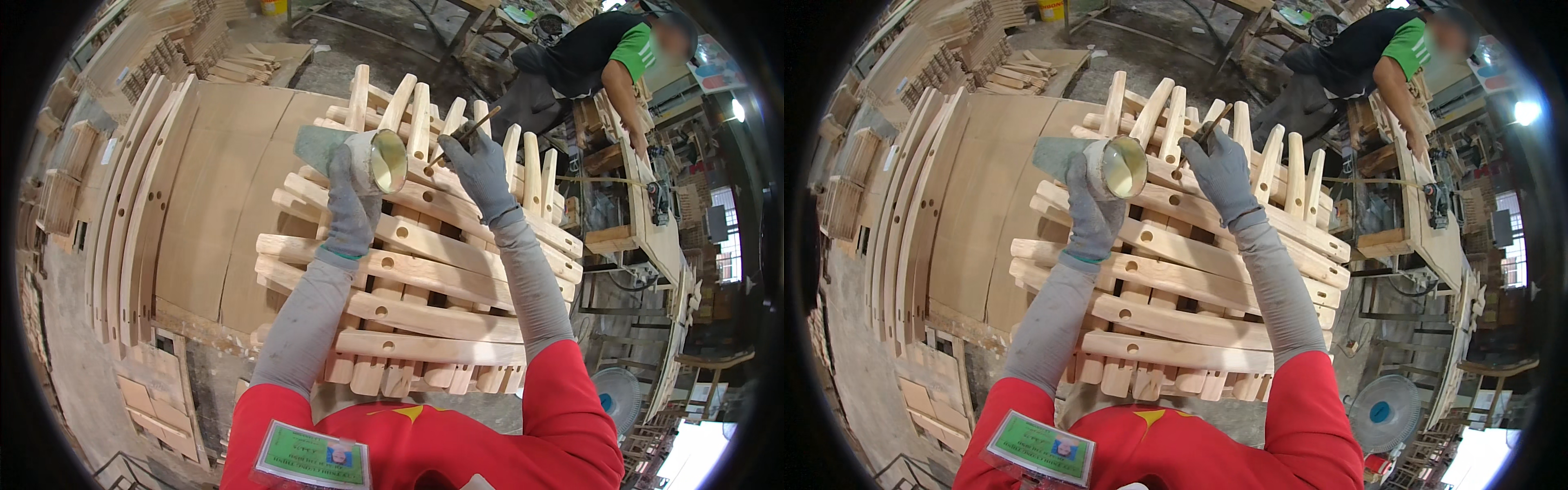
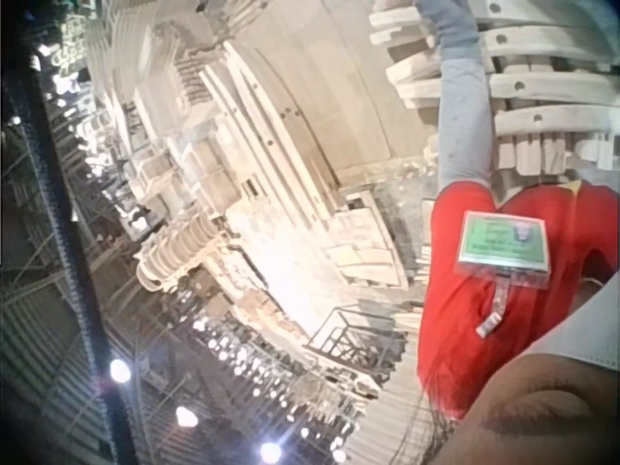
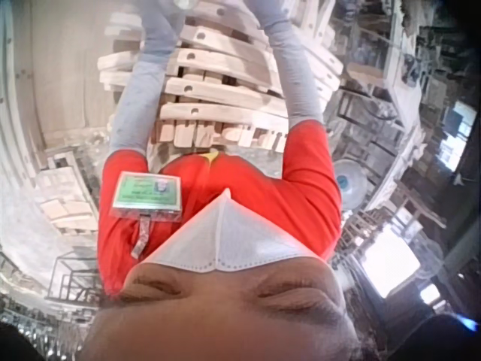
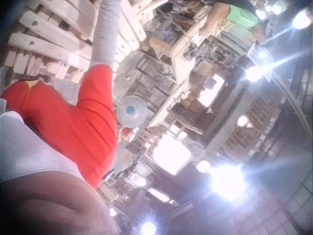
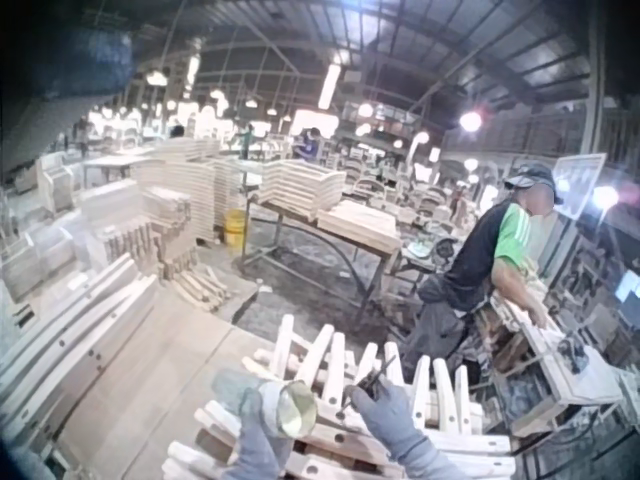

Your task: The person arranges curved wooden chair parts on a workbench, then uses a brush to apply glue from a small container into the holes of the parts. They repeatedly pick up, align, and glue the parts in a batch.

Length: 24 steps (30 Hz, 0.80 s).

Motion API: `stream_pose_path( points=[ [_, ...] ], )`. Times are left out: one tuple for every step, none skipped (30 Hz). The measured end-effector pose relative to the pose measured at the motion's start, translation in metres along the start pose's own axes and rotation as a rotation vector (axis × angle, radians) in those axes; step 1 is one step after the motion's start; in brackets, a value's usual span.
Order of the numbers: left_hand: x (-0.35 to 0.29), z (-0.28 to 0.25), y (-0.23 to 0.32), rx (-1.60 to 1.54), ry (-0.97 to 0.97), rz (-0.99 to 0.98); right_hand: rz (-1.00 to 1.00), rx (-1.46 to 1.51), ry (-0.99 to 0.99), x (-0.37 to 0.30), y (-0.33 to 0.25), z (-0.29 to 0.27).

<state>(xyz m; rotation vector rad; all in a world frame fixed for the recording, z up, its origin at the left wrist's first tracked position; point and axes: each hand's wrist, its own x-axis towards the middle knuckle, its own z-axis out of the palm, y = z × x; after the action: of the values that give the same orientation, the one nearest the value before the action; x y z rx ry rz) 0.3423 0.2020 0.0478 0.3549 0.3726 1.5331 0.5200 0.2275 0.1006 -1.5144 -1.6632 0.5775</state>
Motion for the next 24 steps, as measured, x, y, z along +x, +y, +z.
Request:
stream_pose_path(
  points=[
    [0.0, 0.001, 0.0, 0.0, -0.001, -0.002, -0.023, -0.057, 0.004, -0.002, -0.001, -0.001],
    [-0.001, 0.001, 0.0, 0.001, -0.003, -0.002, -0.048, -0.111, 0.007, -0.003, -0.005, -0.002],
    [-0.001, 0.001, 0.0, -0.002, -0.001, -0.001, -0.074, -0.165, 0.01, -0.004, -0.008, -0.002],
    [-0.001, 0.001, 0.001, -0.005, 0.001, 0.0, -0.079, -0.126, -0.014, -0.004, -0.012, 0.0],
    [0.0, 0.001, 0.0, -0.008, 0.0, -0.004, -0.082, -0.088, -0.033, -0.004, -0.013, -0.001],
    [0.0, 0.001, -0.001, -0.01, -0.015, -0.003, -0.085, -0.05, -0.052, -0.005, -0.014, -0.001],
    [0.0, 0.0, -0.001, -0.012, -0.03, -0.002, -0.092, -0.087, -0.038, -0.005, -0.014, -0.003],
    [0.0, -0.001, -0.001, -0.012, -0.045, 0.003, -0.102, -0.121, -0.024, -0.004, -0.014, -0.004],
    [0.001, -0.001, 0.0, -0.017, -0.04, 0.003, -0.113, -0.155, -0.01, -0.003, -0.013, -0.005],
    [0.001, -0.001, 0.0, -0.021, -0.034, 0.003, -0.097, -0.167, -0.012, -0.004, -0.013, -0.005],
    [0.002, -0.003, 0.0, -0.023, -0.026, 0.002, -0.079, -0.177, -0.014, -0.006, -0.015, -0.005],
    [0.002, -0.004, 0.0, -0.019, -0.017, -0.001, -0.061, -0.187, -0.016, -0.007, -0.016, -0.004],
    [0.003, -0.005, 0.0, -0.016, -0.009, -0.004, -0.003, -0.092, -0.01, -0.006, -0.014, -0.001],
    [0.003, -0.006, -0.001, -0.015, -0.006, -0.012, 0.057, -0.001, 0.003, -0.006, -0.01, 0.001],
    [0.004, -0.006, -0.003, -0.016, -0.021, -0.004, 0.117, 0.089, 0.018, -0.006, -0.005, 0.001],
    [0.005, -0.006, -0.004, -0.019, -0.038, 0.002, 0.091, 0.059, 0.044, -0.008, -0.001, -0.003],
    [0.005, -0.005, -0.004, -0.019, -0.046, 0.013, 0.068, 0.031, 0.061, -0.009, 0.0, -0.007],
    [0.004, -0.003, -0.005, -0.035, -0.041, 0.002, 0.045, 0.001, 0.081, -0.011, 0.001, -0.012],
    [0.003, -0.001, -0.006, -0.052, -0.038, -0.012, 0.042, 0.024, 0.087, -0.015, 0.003, -0.019],
    [0.001, 0.0, -0.004, -0.065, -0.026, -0.014, 0.036, 0.053, 0.082, -0.021, -0.006, -0.025],
    [0.001, -0.002, -0.002, -0.057, -0.027, -0.012, 0.027, 0.084, 0.074, -0.026, -0.02, -0.028],
    [0.002, -0.003, -0.001, -0.049, -0.027, -0.011, 0.154, 0.498, 0.154, -0.036, -0.035, -0.025],
    [0.0, -0.006, 0.003, -0.039, -0.023, -0.001, 0.18, 0.503, 0.159, -0.043, -0.058, -0.029],
    [0.0, -0.006, 0.004, -0.025, -0.005, -0.029, 0.174, 0.588, 0.168, -0.053, -0.067, -0.03]
  ],
)
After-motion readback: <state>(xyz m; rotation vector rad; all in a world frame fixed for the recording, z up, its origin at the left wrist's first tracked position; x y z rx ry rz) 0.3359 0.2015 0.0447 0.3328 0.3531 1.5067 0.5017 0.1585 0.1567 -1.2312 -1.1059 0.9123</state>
